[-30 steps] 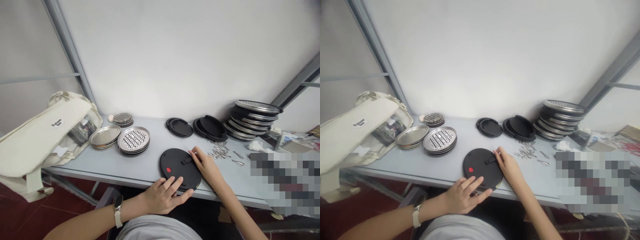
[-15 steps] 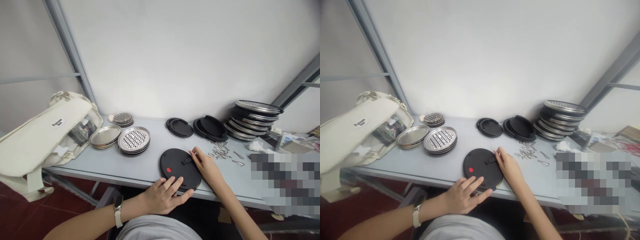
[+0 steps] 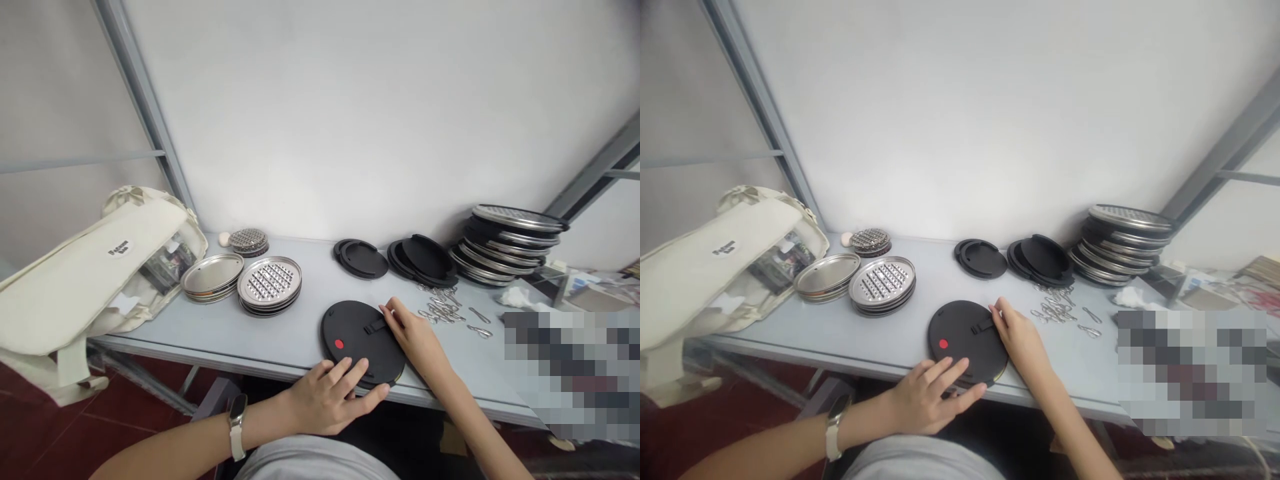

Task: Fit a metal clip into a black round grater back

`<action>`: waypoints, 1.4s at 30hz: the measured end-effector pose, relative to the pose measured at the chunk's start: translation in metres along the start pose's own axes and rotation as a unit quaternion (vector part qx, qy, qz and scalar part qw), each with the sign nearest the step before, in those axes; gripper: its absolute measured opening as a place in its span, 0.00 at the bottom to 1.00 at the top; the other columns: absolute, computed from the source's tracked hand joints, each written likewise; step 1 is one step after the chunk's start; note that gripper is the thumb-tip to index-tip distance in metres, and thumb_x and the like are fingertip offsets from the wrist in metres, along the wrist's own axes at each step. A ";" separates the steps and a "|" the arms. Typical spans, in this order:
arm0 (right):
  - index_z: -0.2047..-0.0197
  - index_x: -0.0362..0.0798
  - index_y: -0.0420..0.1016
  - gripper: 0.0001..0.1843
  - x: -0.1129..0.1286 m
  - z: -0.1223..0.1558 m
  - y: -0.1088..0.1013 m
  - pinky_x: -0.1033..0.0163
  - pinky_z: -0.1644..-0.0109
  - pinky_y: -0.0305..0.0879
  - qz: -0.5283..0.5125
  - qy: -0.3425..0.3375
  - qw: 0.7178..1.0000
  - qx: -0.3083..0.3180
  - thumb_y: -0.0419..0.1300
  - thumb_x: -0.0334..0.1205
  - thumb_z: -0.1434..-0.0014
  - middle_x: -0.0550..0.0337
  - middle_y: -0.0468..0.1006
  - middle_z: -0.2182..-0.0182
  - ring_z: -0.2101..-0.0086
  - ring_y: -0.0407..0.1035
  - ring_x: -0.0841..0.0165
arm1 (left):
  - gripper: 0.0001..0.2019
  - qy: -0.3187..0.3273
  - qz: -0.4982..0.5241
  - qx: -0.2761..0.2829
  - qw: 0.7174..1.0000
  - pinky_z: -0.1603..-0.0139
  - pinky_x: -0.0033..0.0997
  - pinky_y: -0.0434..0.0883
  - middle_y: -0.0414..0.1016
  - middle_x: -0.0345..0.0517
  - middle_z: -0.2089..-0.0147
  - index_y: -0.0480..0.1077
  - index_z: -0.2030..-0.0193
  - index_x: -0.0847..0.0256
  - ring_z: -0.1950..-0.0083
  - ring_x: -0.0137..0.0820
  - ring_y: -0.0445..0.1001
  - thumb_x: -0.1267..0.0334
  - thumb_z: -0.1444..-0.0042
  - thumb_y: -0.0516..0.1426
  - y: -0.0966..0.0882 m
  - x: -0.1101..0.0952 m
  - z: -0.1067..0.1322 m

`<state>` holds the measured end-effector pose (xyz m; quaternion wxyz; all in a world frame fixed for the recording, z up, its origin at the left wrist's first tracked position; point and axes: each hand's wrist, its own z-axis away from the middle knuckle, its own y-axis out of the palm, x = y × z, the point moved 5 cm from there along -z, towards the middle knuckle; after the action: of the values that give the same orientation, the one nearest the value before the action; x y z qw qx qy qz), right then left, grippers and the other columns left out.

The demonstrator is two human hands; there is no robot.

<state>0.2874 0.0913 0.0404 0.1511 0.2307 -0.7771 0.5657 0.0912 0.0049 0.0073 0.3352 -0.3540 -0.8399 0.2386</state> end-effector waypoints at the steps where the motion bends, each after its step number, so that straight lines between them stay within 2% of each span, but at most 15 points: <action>1: 0.66 0.54 0.55 0.13 0.000 0.000 0.000 0.63 0.70 0.58 0.002 0.000 1.000 -0.001 0.44 0.51 0.33 0.64 0.69 0.78 0.77 0.68 0.64 | 0.27 0.001 0.001 -0.004 1.000 0.49 0.31 0.63 0.64 0.50 0.35 0.60 0.32 0.48 0.42 0.38 0.63 0.57 0.38 0.56 -0.001 0.000 0.000; 12: 0.66 0.54 0.56 0.13 -0.001 0.001 0.000 0.64 0.71 0.58 0.014 -0.003 1.000 -0.008 0.44 0.50 0.32 0.64 0.69 0.79 0.79 0.68 0.64 | 0.27 -0.007 -0.005 -0.022 1.000 0.47 0.31 0.63 0.66 0.48 0.37 0.62 0.34 0.47 0.41 0.38 0.62 0.56 0.40 0.58 -0.002 0.000 -0.001; 26: 0.65 0.54 0.56 0.14 -0.003 0.000 0.002 0.62 0.70 0.60 0.006 0.009 1.000 0.005 0.41 0.52 0.32 0.62 0.71 0.78 0.77 0.71 0.62 | 0.28 -0.008 0.001 -0.009 1.000 0.48 0.32 0.63 0.64 0.49 0.36 0.61 0.33 0.47 0.40 0.39 0.62 0.58 0.41 0.59 0.000 -0.001 0.001; 42: 0.66 0.54 0.57 0.15 -0.002 0.001 0.000 0.64 0.72 0.60 -0.008 0.002 1.000 0.001 0.42 0.53 0.33 0.64 0.70 0.80 0.79 0.69 0.63 | 0.28 -0.004 -0.001 0.004 1.000 0.50 0.30 0.63 0.64 0.49 0.35 0.59 0.32 0.48 0.41 0.38 0.63 0.56 0.38 0.57 -0.002 0.000 0.000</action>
<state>0.2891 0.0908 0.0392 0.1569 0.2366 -0.7743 0.5655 0.0903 0.0034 0.0086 0.3329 -0.3510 -0.8407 0.2432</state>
